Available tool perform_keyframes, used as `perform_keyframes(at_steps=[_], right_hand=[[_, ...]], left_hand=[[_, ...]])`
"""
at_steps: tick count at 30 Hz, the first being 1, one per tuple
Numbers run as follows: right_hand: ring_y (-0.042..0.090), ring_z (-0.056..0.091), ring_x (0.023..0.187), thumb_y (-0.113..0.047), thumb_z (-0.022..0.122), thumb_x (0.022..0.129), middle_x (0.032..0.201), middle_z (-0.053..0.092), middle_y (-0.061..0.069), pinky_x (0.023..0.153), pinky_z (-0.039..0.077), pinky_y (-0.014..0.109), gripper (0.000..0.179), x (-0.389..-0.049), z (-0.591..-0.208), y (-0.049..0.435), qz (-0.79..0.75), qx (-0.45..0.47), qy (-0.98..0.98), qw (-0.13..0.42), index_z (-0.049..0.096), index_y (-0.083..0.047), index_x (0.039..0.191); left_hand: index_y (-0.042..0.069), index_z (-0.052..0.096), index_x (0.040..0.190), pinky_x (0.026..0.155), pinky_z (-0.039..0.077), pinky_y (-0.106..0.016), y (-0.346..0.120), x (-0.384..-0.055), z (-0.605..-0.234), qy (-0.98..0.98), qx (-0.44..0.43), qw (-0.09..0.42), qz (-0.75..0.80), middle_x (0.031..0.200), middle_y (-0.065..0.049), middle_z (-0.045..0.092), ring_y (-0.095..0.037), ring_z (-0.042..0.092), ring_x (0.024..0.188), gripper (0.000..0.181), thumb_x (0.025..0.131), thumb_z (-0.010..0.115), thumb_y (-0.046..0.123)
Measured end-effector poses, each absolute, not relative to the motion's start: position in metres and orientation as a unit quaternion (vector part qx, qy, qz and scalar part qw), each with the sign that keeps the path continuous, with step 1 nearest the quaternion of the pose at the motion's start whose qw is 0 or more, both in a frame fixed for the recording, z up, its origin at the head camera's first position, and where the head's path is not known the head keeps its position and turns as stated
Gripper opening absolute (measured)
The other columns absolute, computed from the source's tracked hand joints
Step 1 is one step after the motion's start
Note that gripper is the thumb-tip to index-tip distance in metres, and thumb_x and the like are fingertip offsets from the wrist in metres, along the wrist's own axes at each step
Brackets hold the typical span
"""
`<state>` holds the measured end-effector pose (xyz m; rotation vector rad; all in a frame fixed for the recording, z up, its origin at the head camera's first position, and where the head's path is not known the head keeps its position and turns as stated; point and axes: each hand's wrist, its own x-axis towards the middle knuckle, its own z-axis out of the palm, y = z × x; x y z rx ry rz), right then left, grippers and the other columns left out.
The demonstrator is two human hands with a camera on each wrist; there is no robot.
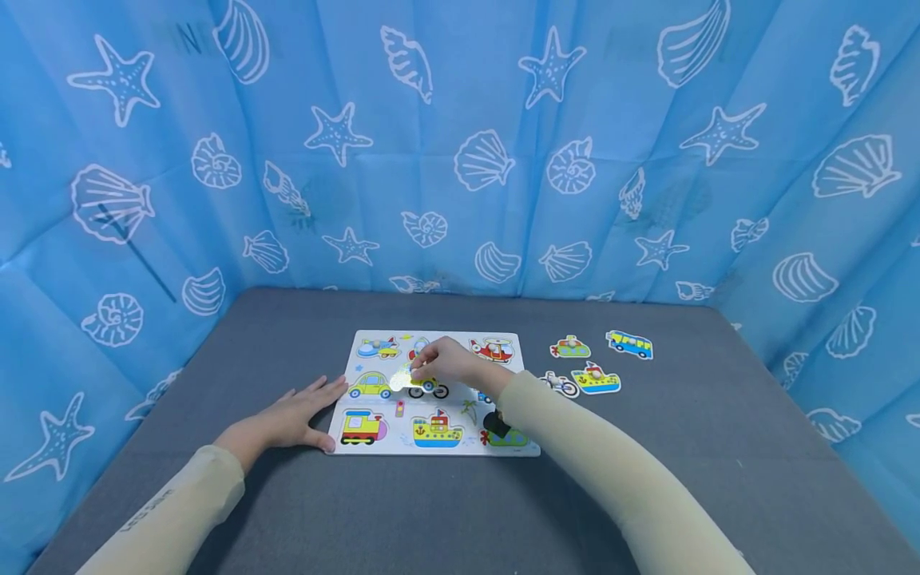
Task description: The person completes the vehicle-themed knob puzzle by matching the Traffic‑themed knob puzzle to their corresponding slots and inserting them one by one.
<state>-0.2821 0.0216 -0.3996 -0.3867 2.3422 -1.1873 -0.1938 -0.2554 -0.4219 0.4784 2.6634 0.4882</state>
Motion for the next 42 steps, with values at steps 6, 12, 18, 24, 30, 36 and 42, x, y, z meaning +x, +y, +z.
perform_keyframes(at_steps=[6,12,18,24,30,36,42], right_hand=[[0.015,0.053,0.080,-0.015,0.074,0.088,0.094,0.065,0.000,0.073,0.042,0.029,0.007,-0.282,-0.402,0.007,-0.436,-0.129,0.859,0.235,0.073,-0.009,0.092],[0.014,0.055,0.078,-0.016,0.075,0.086,0.090,0.065,0.000,0.070,0.042,0.028,0.006,-0.280,-0.407,-0.007,-0.431,-0.114,0.866,0.228,0.073,-0.011,0.089],[0.014,0.054,0.075,-0.016,0.075,0.086,0.089,0.064,0.000,0.067,0.041,0.026,0.007,-0.275,-0.406,-0.017,-0.425,-0.102,0.872,0.221,0.073,-0.011,0.089],[0.014,0.055,0.078,-0.018,0.075,0.087,0.092,0.063,-0.001,0.072,0.043,0.028,0.008,-0.272,-0.407,-0.027,-0.414,-0.105,0.877,0.219,0.073,-0.011,0.091],[0.012,0.053,0.075,-0.015,0.076,0.085,0.088,0.063,-0.001,0.064,0.041,0.024,0.007,-0.271,-0.408,-0.037,-0.410,-0.102,0.880,0.219,0.073,-0.010,0.087],[0.013,0.051,0.068,-0.018,0.076,0.085,0.085,0.061,-0.001,0.057,0.038,0.024,0.007,-0.270,-0.409,-0.045,-0.390,-0.097,0.889,0.219,0.072,-0.012,0.085],[0.015,0.052,0.071,-0.022,0.077,0.085,0.086,0.060,-0.002,0.060,0.040,0.026,0.009,-0.270,-0.410,-0.052,-0.368,-0.094,0.900,0.214,0.070,-0.016,0.083]], left_hand=[[0.006,0.022,0.154,0.107,0.008,-0.070,-0.256,-0.193,-0.421,0.949,0.172,0.195,0.181,0.159,-0.019,0.020,-0.044,0.010,0.144,0.109,0.074,0.077,0.054],[0.006,0.021,0.155,0.107,0.007,-0.070,-0.258,-0.194,-0.422,0.946,0.176,0.197,0.188,0.159,-0.018,0.019,-0.044,0.009,0.145,0.109,0.074,0.076,0.055],[0.007,0.020,0.155,0.107,0.007,-0.070,-0.258,-0.195,-0.421,0.943,0.179,0.200,0.195,0.159,-0.019,0.018,-0.044,0.008,0.145,0.109,0.075,0.075,0.056],[0.005,0.020,0.155,0.107,0.007,-0.071,-0.259,-0.196,-0.421,0.943,0.183,0.199,0.196,0.159,-0.019,0.018,-0.044,0.008,0.145,0.109,0.075,0.075,0.057],[0.003,0.020,0.154,0.106,0.006,-0.071,-0.261,-0.196,-0.421,0.939,0.192,0.197,0.204,0.159,-0.021,0.017,-0.045,0.008,0.144,0.109,0.076,0.074,0.056],[0.004,0.020,0.154,0.107,0.007,-0.071,-0.261,-0.197,-0.422,0.941,0.188,0.198,0.199,0.159,-0.020,0.017,-0.045,0.008,0.144,0.109,0.076,0.074,0.057],[0.004,0.020,0.154,0.106,0.007,-0.071,-0.260,-0.197,-0.422,0.942,0.184,0.200,0.198,0.159,-0.020,0.018,-0.045,0.008,0.144,0.110,0.075,0.075,0.057]])
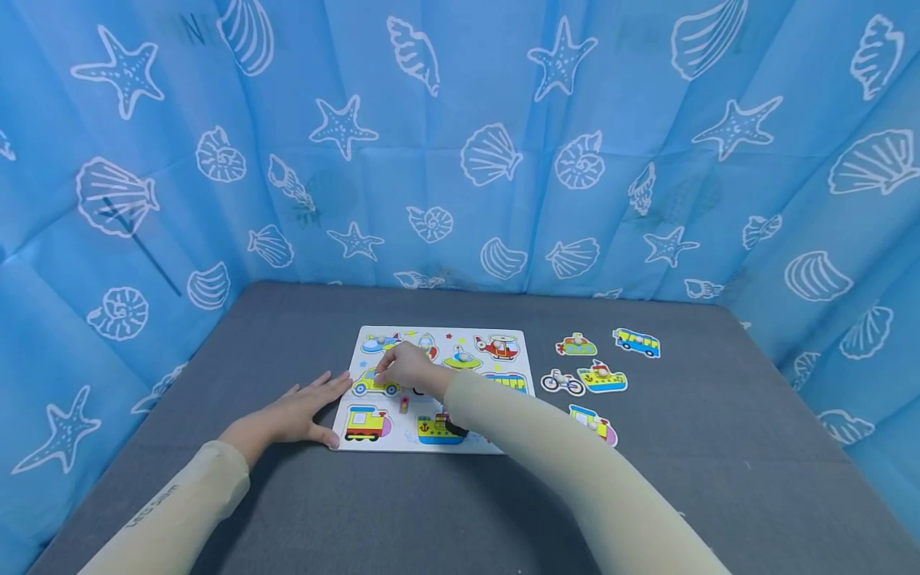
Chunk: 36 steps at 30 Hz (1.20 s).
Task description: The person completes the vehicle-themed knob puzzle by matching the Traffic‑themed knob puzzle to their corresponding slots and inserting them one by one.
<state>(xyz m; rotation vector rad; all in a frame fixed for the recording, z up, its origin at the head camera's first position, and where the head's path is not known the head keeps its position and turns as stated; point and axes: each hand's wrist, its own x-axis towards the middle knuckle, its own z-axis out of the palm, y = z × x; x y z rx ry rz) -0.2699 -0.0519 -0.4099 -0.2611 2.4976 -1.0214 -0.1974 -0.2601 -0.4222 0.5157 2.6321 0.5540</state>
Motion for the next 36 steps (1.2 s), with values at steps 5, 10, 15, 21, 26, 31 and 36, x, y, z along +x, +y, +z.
perform_keyframes(at_steps=[5,10,15,21,26,31,36], right_hand=[[0.014,0.052,0.074,-0.024,0.077,0.085,0.084,0.061,-0.003,0.062,0.040,0.026,0.010,-0.271,-0.409,-0.056,-0.353,-0.084,0.907,0.213,0.070,-0.018,0.081],[0.014,0.052,0.075,-0.026,0.076,0.086,0.084,0.060,-0.004,0.065,0.040,0.027,0.013,-0.271,-0.408,-0.058,-0.336,-0.087,0.915,0.207,0.069,-0.019,0.078],[0.014,0.053,0.077,-0.025,0.076,0.086,0.082,0.061,-0.003,0.067,0.040,0.027,0.014,-0.269,-0.406,-0.059,-0.327,-0.092,0.919,0.201,0.068,-0.018,0.077],[0.014,0.053,0.079,-0.025,0.077,0.085,0.091,0.061,-0.003,0.068,0.042,0.027,0.010,-0.269,-0.406,-0.059,-0.344,-0.086,0.913,0.201,0.070,-0.018,0.085],[0.014,0.055,0.086,-0.025,0.077,0.085,0.109,0.061,0.000,0.073,0.045,0.028,0.015,-0.270,-0.408,-0.053,-0.363,-0.097,0.905,0.200,0.073,-0.018,0.097],[0.018,0.055,0.103,-0.025,0.078,0.084,0.123,0.061,0.004,0.085,0.046,0.032,0.017,-0.273,-0.410,-0.047,-0.388,-0.098,0.893,0.204,0.073,-0.017,0.099],[0.018,0.055,0.103,-0.024,0.078,0.084,0.121,0.061,0.005,0.086,0.046,0.034,0.018,-0.270,-0.406,-0.039,-0.411,-0.100,0.882,0.207,0.073,-0.016,0.100]], left_hand=[[0.004,0.020,0.154,0.106,0.007,-0.072,-0.260,-0.198,-0.421,0.941,0.189,0.200,0.199,0.159,-0.021,0.017,-0.046,0.008,0.144,0.109,0.075,0.075,0.056],[0.003,0.020,0.154,0.105,0.007,-0.072,-0.260,-0.198,-0.420,0.941,0.195,0.196,0.196,0.159,-0.021,0.017,-0.046,0.009,0.144,0.108,0.076,0.074,0.055],[0.003,0.020,0.154,0.105,0.007,-0.073,-0.259,-0.197,-0.419,0.941,0.196,0.198,0.194,0.159,-0.021,0.017,-0.046,0.008,0.144,0.108,0.076,0.074,0.055],[0.003,0.020,0.154,0.105,0.006,-0.073,-0.259,-0.196,-0.420,0.940,0.196,0.198,0.196,0.159,-0.020,0.017,-0.046,0.007,0.144,0.108,0.076,0.075,0.055],[0.003,0.021,0.154,0.105,0.006,-0.073,-0.260,-0.197,-0.424,0.942,0.194,0.196,0.194,0.159,-0.020,0.018,-0.046,0.008,0.144,0.108,0.076,0.075,0.055],[0.004,0.021,0.154,0.104,0.006,-0.073,-0.260,-0.196,-0.426,0.942,0.192,0.194,0.195,0.159,-0.019,0.018,-0.046,0.008,0.144,0.109,0.075,0.075,0.055],[0.004,0.021,0.154,0.104,0.006,-0.074,-0.260,-0.196,-0.424,0.941,0.195,0.195,0.196,0.159,-0.019,0.018,-0.046,0.008,0.144,0.107,0.076,0.075,0.055]])
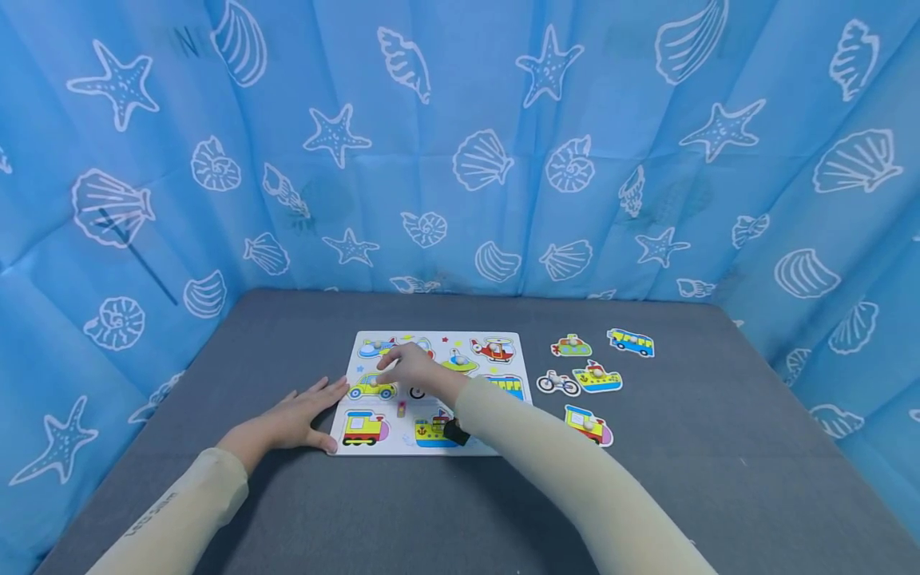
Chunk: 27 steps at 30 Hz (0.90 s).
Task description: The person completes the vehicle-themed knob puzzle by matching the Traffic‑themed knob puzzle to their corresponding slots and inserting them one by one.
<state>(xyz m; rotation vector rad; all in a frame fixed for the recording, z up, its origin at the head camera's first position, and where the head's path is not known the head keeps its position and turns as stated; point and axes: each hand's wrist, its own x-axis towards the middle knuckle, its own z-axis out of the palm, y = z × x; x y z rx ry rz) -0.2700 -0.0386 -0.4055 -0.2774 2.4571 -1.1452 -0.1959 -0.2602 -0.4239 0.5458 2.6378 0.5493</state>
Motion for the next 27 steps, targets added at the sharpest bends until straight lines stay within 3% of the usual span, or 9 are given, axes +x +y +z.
perform_keyframes(at_steps=[7,14,20,27], right_hand=[[0.016,0.057,0.091,-0.017,0.075,0.087,0.108,0.062,0.002,0.079,0.047,0.031,0.013,-0.262,-0.395,-0.018,-0.425,-0.118,0.875,0.197,0.073,-0.012,0.098],[0.020,0.055,0.097,-0.015,0.073,0.088,0.108,0.061,0.004,0.084,0.047,0.036,0.017,-0.260,-0.390,0.002,-0.440,-0.124,0.868,0.194,0.073,-0.009,0.104],[0.019,0.050,0.086,-0.015,0.074,0.087,0.097,0.058,0.004,0.069,0.042,0.030,0.021,-0.256,-0.388,0.020,-0.436,-0.123,0.873,0.182,0.072,-0.008,0.107],[0.018,0.049,0.082,-0.014,0.075,0.087,0.092,0.058,0.005,0.066,0.040,0.028,0.025,-0.253,-0.387,0.043,-0.440,-0.132,0.872,0.169,0.071,-0.005,0.109]], left_hand=[[0.005,0.021,0.154,0.105,0.006,-0.073,-0.258,-0.196,-0.424,0.941,0.193,0.198,0.193,0.159,-0.018,0.017,-0.045,0.009,0.144,0.107,0.076,0.075,0.055],[0.005,0.022,0.154,0.106,0.007,-0.072,-0.256,-0.195,-0.423,0.943,0.191,0.196,0.190,0.159,-0.018,0.018,-0.045,0.009,0.144,0.107,0.076,0.076,0.054],[0.005,0.022,0.154,0.106,0.007,-0.072,-0.256,-0.194,-0.424,0.942,0.189,0.195,0.194,0.159,-0.018,0.018,-0.045,0.008,0.144,0.108,0.075,0.076,0.054],[0.007,0.021,0.155,0.107,0.005,-0.071,-0.260,-0.196,-0.427,0.944,0.187,0.190,0.193,0.160,-0.017,0.017,-0.043,0.006,0.145,0.109,0.075,0.075,0.057]])
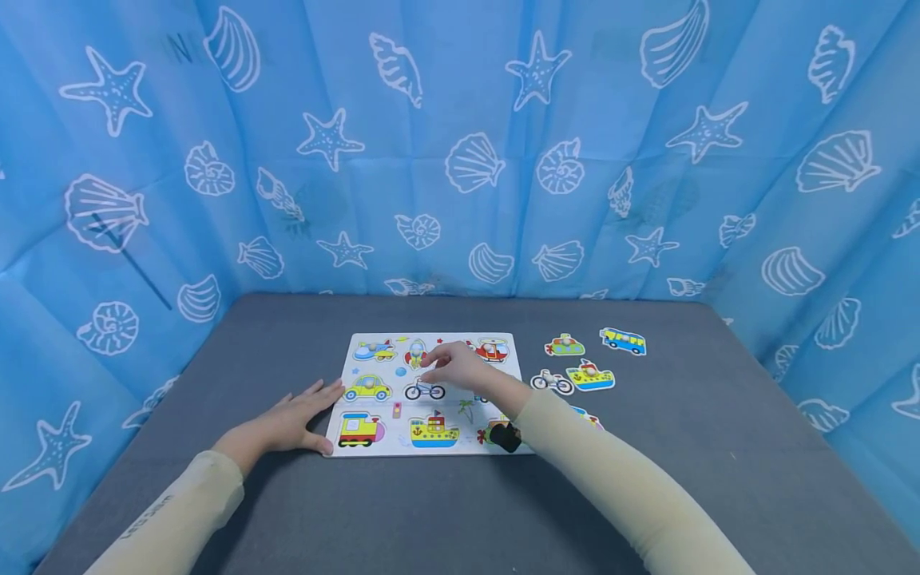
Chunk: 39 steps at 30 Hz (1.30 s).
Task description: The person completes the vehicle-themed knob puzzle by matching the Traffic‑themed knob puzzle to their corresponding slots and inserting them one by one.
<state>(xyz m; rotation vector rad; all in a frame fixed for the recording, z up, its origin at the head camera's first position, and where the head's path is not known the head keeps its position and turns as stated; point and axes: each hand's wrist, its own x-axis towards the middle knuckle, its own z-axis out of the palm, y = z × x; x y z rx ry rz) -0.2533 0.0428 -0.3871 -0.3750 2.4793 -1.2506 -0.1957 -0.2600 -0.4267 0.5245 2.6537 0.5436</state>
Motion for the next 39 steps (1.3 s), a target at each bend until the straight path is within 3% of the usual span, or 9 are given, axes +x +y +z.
perform_keyframes(at_steps=[28,34,39], right_hand=[[0.026,0.050,0.096,-0.015,0.069,0.091,0.102,0.058,0.009,0.077,0.045,0.035,0.028,-0.244,-0.371,0.127,-0.415,-0.109,0.891,0.147,0.068,-0.004,0.117],[0.025,0.050,0.090,-0.013,0.068,0.092,0.099,0.059,0.010,0.075,0.045,0.036,0.029,-0.242,-0.369,0.143,-0.422,-0.114,0.889,0.140,0.066,0.001,0.118],[0.026,0.051,0.091,-0.011,0.066,0.093,0.101,0.059,0.012,0.081,0.047,0.043,0.030,-0.242,-0.369,0.157,-0.426,-0.112,0.886,0.143,0.065,0.002,0.119]], left_hand=[[0.006,0.023,0.154,0.105,0.007,-0.073,-0.257,-0.191,-0.420,0.945,0.184,0.192,0.192,0.159,-0.019,0.019,-0.047,0.009,0.144,0.107,0.075,0.077,0.054],[0.007,0.022,0.155,0.106,0.007,-0.072,-0.257,-0.193,-0.423,0.945,0.184,0.192,0.191,0.159,-0.018,0.019,-0.045,0.008,0.144,0.108,0.074,0.076,0.055],[0.006,0.022,0.154,0.106,0.007,-0.072,-0.257,-0.193,-0.423,0.945,0.183,0.193,0.192,0.159,-0.018,0.019,-0.045,0.009,0.144,0.108,0.074,0.076,0.055]])
